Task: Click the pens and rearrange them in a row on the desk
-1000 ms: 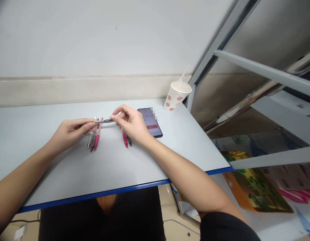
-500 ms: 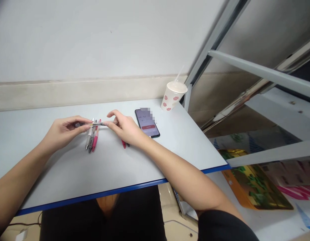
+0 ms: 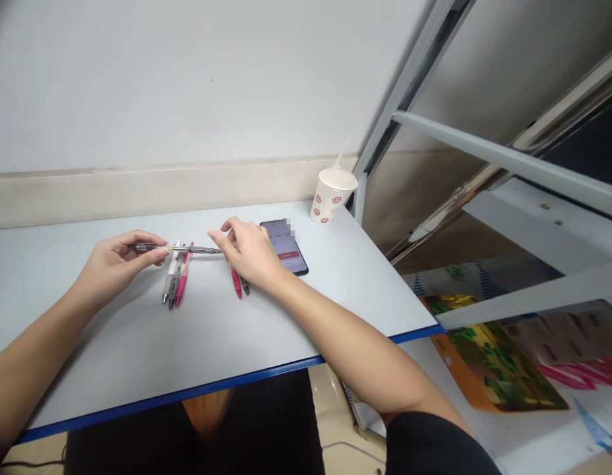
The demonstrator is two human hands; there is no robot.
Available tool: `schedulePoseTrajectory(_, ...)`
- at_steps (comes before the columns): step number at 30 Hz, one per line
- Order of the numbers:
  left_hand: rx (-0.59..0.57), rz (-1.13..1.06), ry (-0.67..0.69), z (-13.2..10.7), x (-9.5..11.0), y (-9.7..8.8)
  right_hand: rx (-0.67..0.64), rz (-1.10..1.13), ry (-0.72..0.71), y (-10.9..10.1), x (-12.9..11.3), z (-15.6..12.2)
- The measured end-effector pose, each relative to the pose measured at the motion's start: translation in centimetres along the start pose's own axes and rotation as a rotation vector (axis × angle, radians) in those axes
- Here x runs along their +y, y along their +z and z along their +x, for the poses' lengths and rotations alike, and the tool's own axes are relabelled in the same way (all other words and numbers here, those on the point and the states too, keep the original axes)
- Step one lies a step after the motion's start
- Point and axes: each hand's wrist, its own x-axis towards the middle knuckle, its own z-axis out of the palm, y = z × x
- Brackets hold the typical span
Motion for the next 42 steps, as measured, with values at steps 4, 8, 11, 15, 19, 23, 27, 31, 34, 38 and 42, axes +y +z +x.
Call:
schedulePoseTrajectory(4,0.038,-0.061,-0.016,0.4,-0.9,-0.4,-0.144,0.137,-0.187,0.7,-0.1,-0.6)
schedulePoseTrajectory(8,0.015,-0.073,0.0,0.3,-0.9,-0.4,-0.131,0.133,-0.151,0.8,-0.3,-1.0)
schedulePoseTrajectory(11,-0.001,-0.072,0.038,0.0,-0.4,-0.1,-0.197,0.079,-0.029,0.1,-0.4,-0.9)
schedulePoseTrajectory(15,-0.017,-0.062,0.021,-0.1,0.1,0.3,-0.214,0.049,-0.131,-0.6,0.0,-0.4)
schedulePoseTrajectory(19,-0.023,-0.054,0.018,-0.2,0.4,0.2,-0.28,0.051,-0.111,-0.4,0.3,-0.4)
schedulePoseTrajectory(23,-0.022,-0.035,0.029,-0.3,0.6,0.2,-0.212,0.107,-0.146,-0.1,0.3,-0.5)
schedulePoseTrajectory(27,-0.055,-0.05,0.078,-0.2,0.4,0.4,-0.256,0.079,-0.122,-0.4,0.1,-0.4)
schedulePoseTrajectory(31,-0.074,-0.014,0.135,-0.2,0.1,0.2,-0.228,0.081,-0.13,-0.7,0.2,-0.3)
schedulePoseTrajectory(34,-0.091,0.034,0.198,-0.3,-0.1,0.1,-0.233,0.073,-0.178,-0.6,0.5,-0.1)
schedulePoseTrajectory(38,-0.138,0.242,0.352,-0.3,-0.8,0.1,-0.26,0.06,-0.102,-0.4,0.6,-0.2)
schedulePoseTrajectory(42,-0.167,0.501,0.529,-0.3,-1.4,0.2,-0.225,0.088,-0.117,-0.1,0.7,-0.3)
